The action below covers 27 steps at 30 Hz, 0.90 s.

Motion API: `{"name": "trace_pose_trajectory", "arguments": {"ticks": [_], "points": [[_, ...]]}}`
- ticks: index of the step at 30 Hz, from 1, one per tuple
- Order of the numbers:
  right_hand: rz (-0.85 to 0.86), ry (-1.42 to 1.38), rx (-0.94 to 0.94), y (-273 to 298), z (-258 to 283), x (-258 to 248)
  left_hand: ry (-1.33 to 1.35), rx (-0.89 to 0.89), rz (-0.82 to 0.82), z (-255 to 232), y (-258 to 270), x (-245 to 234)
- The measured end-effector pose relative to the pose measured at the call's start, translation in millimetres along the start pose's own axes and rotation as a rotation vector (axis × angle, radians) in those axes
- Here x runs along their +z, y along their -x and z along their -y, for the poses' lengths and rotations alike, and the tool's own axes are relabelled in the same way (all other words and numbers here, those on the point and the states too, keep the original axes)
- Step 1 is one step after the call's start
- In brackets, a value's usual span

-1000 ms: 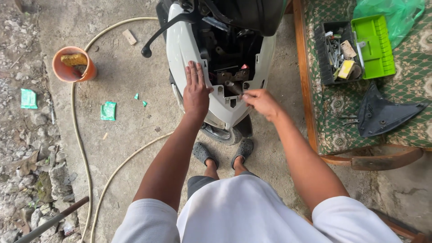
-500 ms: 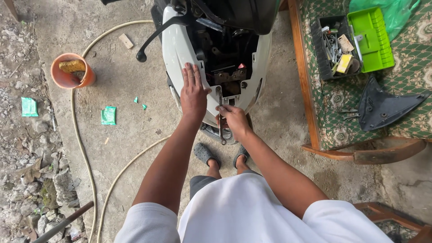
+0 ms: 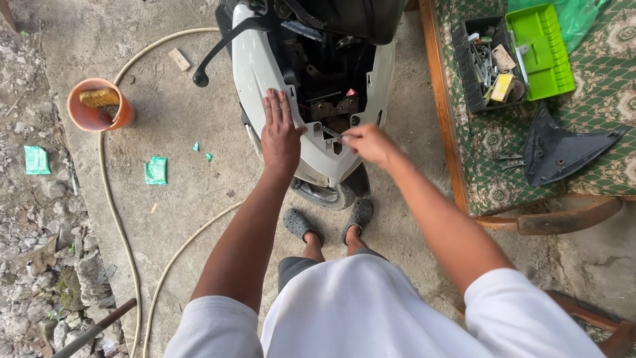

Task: The recorder is performing maintenance or repair on the front panel of a scooter, using a wrench and an electric drill.

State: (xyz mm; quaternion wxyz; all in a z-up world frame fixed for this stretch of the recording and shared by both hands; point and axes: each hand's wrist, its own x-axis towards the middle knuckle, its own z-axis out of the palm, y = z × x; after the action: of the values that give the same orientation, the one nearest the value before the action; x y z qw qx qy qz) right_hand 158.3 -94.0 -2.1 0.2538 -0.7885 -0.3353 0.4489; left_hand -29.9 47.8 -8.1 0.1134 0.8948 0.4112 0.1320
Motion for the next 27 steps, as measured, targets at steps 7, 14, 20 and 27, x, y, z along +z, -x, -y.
{"name": "trace_pose_trajectory", "arguments": {"ticks": [7, 14, 20, 27], "points": [[0.02, 0.238, -0.18, 11, 25, -35, 0.055, -0.007, 0.009, -1, 1, -7], [0.024, -0.432, 0.086, 31, 11, 48, 0.057, 0.018, -0.033, 2, 3, -5], [-0.015, -0.857, 0.18, 50, 47, 85, 0.062, 0.031, -0.028, 4, 2, -1], [-0.1, -0.02, 0.127, 33, 21, 27, 0.019, -0.005, 0.013, 2, 2, -5]]}}
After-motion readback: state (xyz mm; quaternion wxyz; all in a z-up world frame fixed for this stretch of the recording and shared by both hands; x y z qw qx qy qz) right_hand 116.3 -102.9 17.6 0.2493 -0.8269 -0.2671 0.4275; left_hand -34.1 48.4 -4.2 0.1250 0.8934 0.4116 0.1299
